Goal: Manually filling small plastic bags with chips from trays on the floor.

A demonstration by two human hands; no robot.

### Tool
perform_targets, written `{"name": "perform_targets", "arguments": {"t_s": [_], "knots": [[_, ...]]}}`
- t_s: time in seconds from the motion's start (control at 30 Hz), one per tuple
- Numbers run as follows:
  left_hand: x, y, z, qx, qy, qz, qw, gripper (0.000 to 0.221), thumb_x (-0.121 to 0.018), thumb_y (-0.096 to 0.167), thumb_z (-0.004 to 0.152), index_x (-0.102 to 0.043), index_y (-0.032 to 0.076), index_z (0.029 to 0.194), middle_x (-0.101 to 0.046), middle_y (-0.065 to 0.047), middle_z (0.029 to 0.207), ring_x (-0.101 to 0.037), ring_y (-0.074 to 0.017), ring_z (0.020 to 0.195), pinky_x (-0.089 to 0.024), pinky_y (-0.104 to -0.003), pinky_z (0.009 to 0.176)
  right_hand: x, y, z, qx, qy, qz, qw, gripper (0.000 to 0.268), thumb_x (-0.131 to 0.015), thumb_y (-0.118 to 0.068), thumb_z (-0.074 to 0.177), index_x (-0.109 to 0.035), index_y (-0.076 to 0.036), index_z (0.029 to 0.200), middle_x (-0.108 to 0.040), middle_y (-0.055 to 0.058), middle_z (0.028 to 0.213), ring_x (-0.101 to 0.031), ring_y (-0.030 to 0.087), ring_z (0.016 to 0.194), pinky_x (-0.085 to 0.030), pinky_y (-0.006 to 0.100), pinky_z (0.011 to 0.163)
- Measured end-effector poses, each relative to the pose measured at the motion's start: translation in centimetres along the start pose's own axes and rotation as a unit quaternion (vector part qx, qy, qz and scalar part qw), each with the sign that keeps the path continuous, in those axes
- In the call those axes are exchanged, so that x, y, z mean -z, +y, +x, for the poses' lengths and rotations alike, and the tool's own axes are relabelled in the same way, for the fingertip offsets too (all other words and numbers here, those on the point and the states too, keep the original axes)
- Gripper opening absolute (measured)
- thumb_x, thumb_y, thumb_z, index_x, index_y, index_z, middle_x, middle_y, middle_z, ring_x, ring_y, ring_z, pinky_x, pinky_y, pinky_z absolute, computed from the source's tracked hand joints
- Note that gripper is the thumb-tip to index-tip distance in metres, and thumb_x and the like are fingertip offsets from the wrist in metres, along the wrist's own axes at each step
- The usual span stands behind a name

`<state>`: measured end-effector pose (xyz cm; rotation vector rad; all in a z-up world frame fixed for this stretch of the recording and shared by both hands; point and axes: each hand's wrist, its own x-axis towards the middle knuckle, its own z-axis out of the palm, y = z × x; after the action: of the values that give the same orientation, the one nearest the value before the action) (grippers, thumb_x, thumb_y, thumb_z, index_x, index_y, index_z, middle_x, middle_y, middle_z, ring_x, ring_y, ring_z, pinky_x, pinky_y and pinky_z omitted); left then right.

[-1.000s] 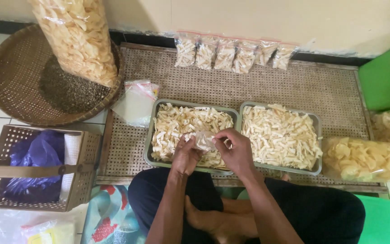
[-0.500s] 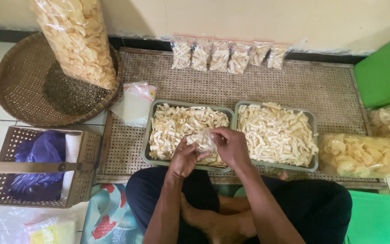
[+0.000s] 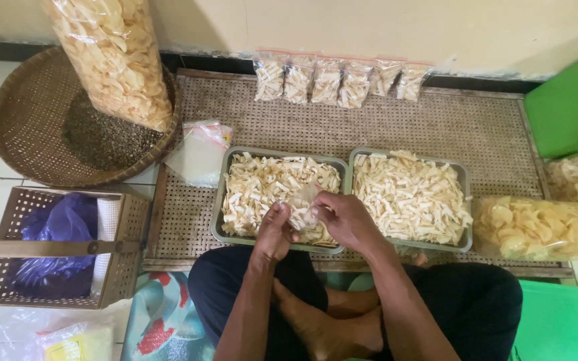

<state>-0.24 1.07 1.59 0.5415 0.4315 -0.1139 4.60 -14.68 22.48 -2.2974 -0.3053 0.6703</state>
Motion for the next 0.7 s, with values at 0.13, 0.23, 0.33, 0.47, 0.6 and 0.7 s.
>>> {"name": "perform_targets", "arguments": {"t_s": [0.13, 0.23, 0.33, 0.47, 0.6, 0.7], "knots": [[-2.9, 1.8, -2.1, -0.001, -0.057, -0.01, 0.998, 0.021, -0.073, 0.013, 0.094, -0.063, 0.015, 0.112, -0.068, -0.003, 0.085, -0.072, -0.0234, 0.067, -0.065, -0.038, 0.043, 0.2, -0.1, 0.5, 0.037, 0.031, 0.053, 0.997, 0.015, -0.056, -0.008, 0.102, -0.069, -0.01, 0.096, -0.062, 0.01, 0.063, -0.048, 0.017, 0.046, -0.04, 0.034, 0.05], [-4.0, 2.5, -2.8, -0.008, -0.058, -0.001, 0.998, 0.022, -0.073, 0.01, 0.094, -0.063, 0.014, 0.113, -0.064, -0.002, 0.085, -0.07, -0.0207, 0.066, -0.06, -0.032, 0.038, 0.8, -0.8, 0.4, 0.078, 0.049, 0.043, 0.995, 0.013, -0.056, -0.007, 0.1, -0.068, -0.008, 0.096, -0.064, 0.016, 0.065, -0.052, 0.023, 0.047, -0.041, 0.037, 0.049], [-4.8, 3.2, -3.6, -0.015, -0.048, -0.005, 0.999, 0.015, -0.073, 0.012, 0.094, -0.062, 0.016, 0.105, -0.063, -0.002, 0.081, -0.071, -0.0236, 0.068, -0.053, -0.026, 0.034, 0.5, -0.3, 0.7, 0.143, 0.091, 0.073, 0.983, 0.011, -0.061, -0.005, 0.098, -0.071, -0.007, 0.095, -0.07, 0.019, 0.07, -0.062, 0.025, 0.05, -0.047, 0.036, 0.049], [-5.0, 3.9, -3.6, -0.026, -0.041, -0.041, 0.998, 0.012, -0.071, 0.014, 0.096, -0.06, 0.017, 0.096, -0.067, -0.005, 0.08, -0.077, -0.0344, 0.077, -0.05, -0.025, 0.034, 0.7, 0.4, 0.8, 0.201, 0.228, 0.182, 0.935, 0.007, -0.066, -0.008, 0.1, -0.072, -0.006, 0.1, -0.071, 0.014, 0.079, -0.07, 0.02, 0.06, -0.054, 0.029, 0.053], [-4.1, 3.4, -2.9, -0.029, -0.037, -0.048, 0.998, 0.012, -0.072, 0.014, 0.095, -0.06, 0.017, 0.096, -0.068, -0.002, 0.08, -0.076, -0.0296, 0.073, -0.051, -0.025, 0.035, -0.5, 4.4, 2.6, 0.143, 0.258, 0.192, 0.936, 0.011, -0.064, -0.009, 0.102, -0.073, -0.002, 0.102, -0.071, 0.017, 0.087, -0.07, 0.023, 0.065, -0.056, 0.032, 0.059], [-1.7, 2.0, -1.2, -0.021, -0.045, -0.052, 0.997, 0.012, -0.072, 0.016, 0.095, -0.06, 0.016, 0.095, -0.071, -0.007, 0.084, -0.077, -0.0362, 0.082, -0.051, -0.025, 0.036, -2.9, 8.9, 5.0, 0.007, 0.192, 0.133, 0.972, 0.02, -0.067, -0.023, 0.102, -0.075, -0.007, 0.11, -0.073, 0.019, 0.099, -0.074, 0.038, 0.091, -0.059, 0.047, 0.078]]}}
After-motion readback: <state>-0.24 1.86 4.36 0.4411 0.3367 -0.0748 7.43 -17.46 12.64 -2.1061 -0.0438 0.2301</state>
